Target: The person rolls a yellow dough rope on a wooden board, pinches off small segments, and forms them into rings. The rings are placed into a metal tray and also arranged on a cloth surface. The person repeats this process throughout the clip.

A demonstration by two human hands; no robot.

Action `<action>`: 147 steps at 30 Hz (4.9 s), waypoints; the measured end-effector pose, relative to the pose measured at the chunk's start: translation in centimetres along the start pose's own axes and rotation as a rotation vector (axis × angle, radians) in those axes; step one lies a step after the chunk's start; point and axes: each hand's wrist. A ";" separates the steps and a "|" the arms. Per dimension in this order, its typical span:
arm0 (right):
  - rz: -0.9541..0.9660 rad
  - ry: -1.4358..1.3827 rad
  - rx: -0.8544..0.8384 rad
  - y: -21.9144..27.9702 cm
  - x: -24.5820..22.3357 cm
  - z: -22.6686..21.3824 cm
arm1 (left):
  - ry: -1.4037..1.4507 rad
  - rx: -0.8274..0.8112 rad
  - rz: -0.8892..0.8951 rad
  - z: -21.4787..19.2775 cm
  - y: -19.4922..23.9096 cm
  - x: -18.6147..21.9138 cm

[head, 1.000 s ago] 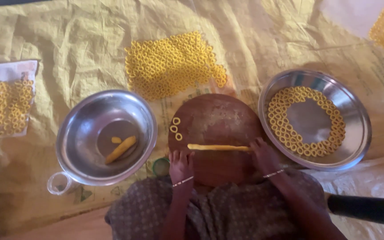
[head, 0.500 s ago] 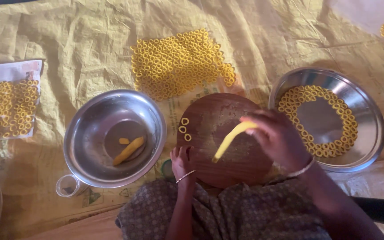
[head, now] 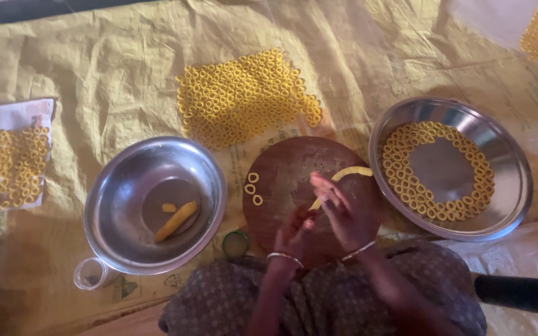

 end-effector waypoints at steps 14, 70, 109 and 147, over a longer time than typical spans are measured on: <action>-0.119 -1.140 0.263 -9.8 -8.5 -1.0 | -0.027 -0.435 -0.256 11.7 8.6 3.9; -0.488 1.228 -0.141 -2.5 14.9 1.9 | -1.466 0.198 -0.191 -7.9 -0.1 3.2; -0.525 1.498 -0.176 -4.9 14.5 5.8 | -1.515 0.100 -0.143 -6.8 -1.3 3.6; -0.453 1.514 -0.206 -1.3 14.2 5.9 | -1.513 0.011 -0.179 -7.8 -1.4 2.6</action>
Point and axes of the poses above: each hand's wrist, its own y-axis away from the middle knuckle, its own z-axis out of the palm, x = y × z, and after that the axes turned 6 degrees about y, right-handed
